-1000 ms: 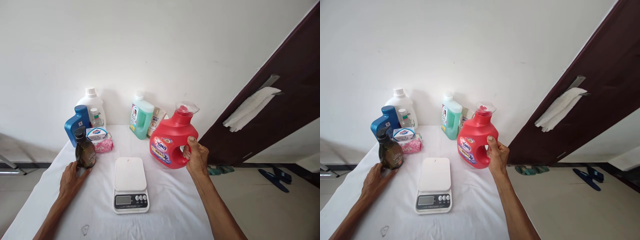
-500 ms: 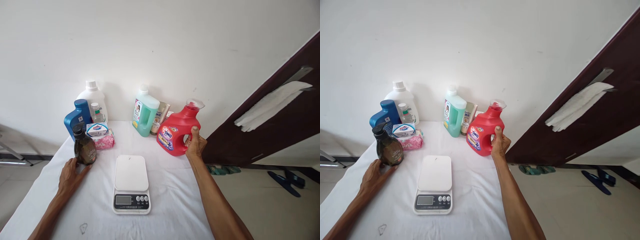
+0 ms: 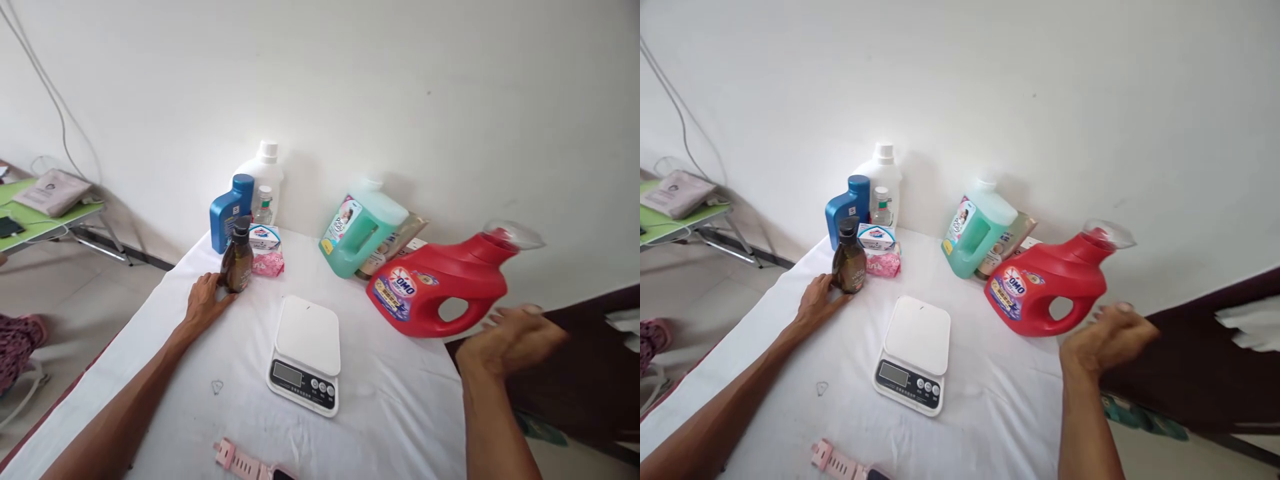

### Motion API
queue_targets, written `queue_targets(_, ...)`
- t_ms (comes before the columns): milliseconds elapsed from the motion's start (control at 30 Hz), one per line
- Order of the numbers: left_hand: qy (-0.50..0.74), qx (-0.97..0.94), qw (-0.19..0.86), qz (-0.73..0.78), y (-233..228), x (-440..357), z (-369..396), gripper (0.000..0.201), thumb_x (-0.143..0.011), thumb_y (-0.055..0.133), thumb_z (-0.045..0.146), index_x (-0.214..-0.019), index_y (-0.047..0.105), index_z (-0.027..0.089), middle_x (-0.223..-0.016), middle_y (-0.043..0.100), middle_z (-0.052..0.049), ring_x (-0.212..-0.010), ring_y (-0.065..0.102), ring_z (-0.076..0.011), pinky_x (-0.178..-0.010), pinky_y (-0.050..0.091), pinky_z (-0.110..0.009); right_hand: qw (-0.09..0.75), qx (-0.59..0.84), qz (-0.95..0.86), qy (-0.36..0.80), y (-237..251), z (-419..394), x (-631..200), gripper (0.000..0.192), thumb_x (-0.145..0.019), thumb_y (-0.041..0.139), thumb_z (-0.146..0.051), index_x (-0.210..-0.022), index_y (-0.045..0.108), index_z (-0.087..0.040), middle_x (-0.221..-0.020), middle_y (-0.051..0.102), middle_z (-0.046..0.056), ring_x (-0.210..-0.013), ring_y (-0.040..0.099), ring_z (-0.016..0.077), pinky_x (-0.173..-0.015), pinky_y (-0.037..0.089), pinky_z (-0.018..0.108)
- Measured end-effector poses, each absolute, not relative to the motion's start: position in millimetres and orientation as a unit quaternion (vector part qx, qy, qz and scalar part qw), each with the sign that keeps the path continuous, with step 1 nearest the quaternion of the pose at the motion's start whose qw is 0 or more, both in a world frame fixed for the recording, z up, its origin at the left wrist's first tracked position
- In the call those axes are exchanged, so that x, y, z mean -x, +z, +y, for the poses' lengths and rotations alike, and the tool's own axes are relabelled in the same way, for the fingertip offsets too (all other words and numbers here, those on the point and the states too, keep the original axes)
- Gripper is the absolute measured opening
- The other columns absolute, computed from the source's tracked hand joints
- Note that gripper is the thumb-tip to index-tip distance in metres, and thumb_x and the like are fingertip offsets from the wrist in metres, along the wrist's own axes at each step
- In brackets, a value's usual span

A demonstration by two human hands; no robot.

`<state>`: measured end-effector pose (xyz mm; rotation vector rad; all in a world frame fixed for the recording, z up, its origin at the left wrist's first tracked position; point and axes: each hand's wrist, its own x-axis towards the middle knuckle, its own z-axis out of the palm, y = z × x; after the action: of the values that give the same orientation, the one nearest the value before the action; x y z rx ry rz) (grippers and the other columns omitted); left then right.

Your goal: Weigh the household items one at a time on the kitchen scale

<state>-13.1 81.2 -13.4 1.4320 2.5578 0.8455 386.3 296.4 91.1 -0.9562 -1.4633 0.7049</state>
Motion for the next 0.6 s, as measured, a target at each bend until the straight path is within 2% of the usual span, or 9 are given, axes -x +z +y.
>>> queue_targets(133,0.281,-0.476,0.032,0.833,-19.6,12.8,80.1,0.034,-0.084,0.075,0.045,-0.106,0.066,0.021,-0.104,0.070,-0.010,-0.103,0.067,-0.0313,-0.089,0.051,-0.042,0.535,0.387,-0.716,0.228,107.3,278.0,-334.4,0.050,-0.089,0.067,-0.072,-0.101,0.063,-0.023,-0.090,0.068,0.005,-0.080,0.067,0.0237,-0.067,0.058,0.039)
queue_targets(300,0.288,-0.483,0.029,0.826,-22.8,12.4,79.4,0.036,-0.084,0.079,0.045,-0.107,0.066,0.021,-0.103,0.069,-0.010,-0.103,0.066,-0.0309,-0.089,0.049,-0.041,0.462,0.352,-0.800,0.151,111.7,263.6,-259.7,0.045,-0.086,0.077,-0.057,-0.114,0.064,-0.023,-0.117,0.069,0.011,-0.107,0.068,0.0303,-0.090,0.059,0.048)
queue_targets(400,0.297,-0.481,0.037,0.824,-23.1,11.7,79.3,0.035,-0.085,0.079,0.043,-0.110,0.066,0.022,-0.106,0.070,-0.009,-0.105,0.066,-0.0304,-0.092,0.049,-0.041,0.322,0.291,-0.884,0.172,108.4,271.4,-201.9,0.071,-0.076,0.089,-0.046,-0.137,0.060,-0.023,-0.144,0.062,0.015,-0.137,0.057,0.0355,-0.113,0.049,0.053)
queue_targets(500,0.302,-0.477,0.046,0.824,-23.6,11.1,79.2,0.034,-0.086,0.078,0.038,-0.113,0.066,0.022,-0.109,0.070,-0.009,-0.107,0.065,-0.0302,-0.095,0.049,-0.041,0.201,0.302,-0.908,0.209,102.1,288.5,-148.5,0.107,-0.063,0.098,-0.045,-0.155,0.047,-0.020,-0.160,0.049,0.020,-0.152,0.042,0.0408,-0.122,0.040,0.056)
queue_targets(533,0.303,-0.476,0.047,0.824,-24.0,11.0,79.2,0.034,-0.086,0.078,0.038,-0.114,0.066,0.022,-0.110,0.070,-0.009,-0.108,0.065,-0.0302,-0.095,0.048,-0.041,0.174,0.302,-0.910,0.223,99.8,294.2,-135.1,0.113,-0.061,0.099,-0.045,-0.157,0.045,-0.020,-0.161,0.048,0.020,-0.152,0.041,0.0415,-0.122,0.040,0.057)
queue_targets(600,0.304,-0.476,0.049,0.824,-25.0,10.8,79.2,0.034,-0.086,0.078,0.037,-0.115,0.066,0.022,-0.110,0.070,-0.009,-0.109,0.065,-0.0302,-0.096,0.048,-0.041,0.143,0.290,-0.914,0.244,95.6,303.4,-116.3,0.107,-0.062,0.098,-0.044,-0.154,0.049,-0.021,-0.158,0.053,0.018,-0.148,0.047,0.0403,-0.120,0.041,0.054)
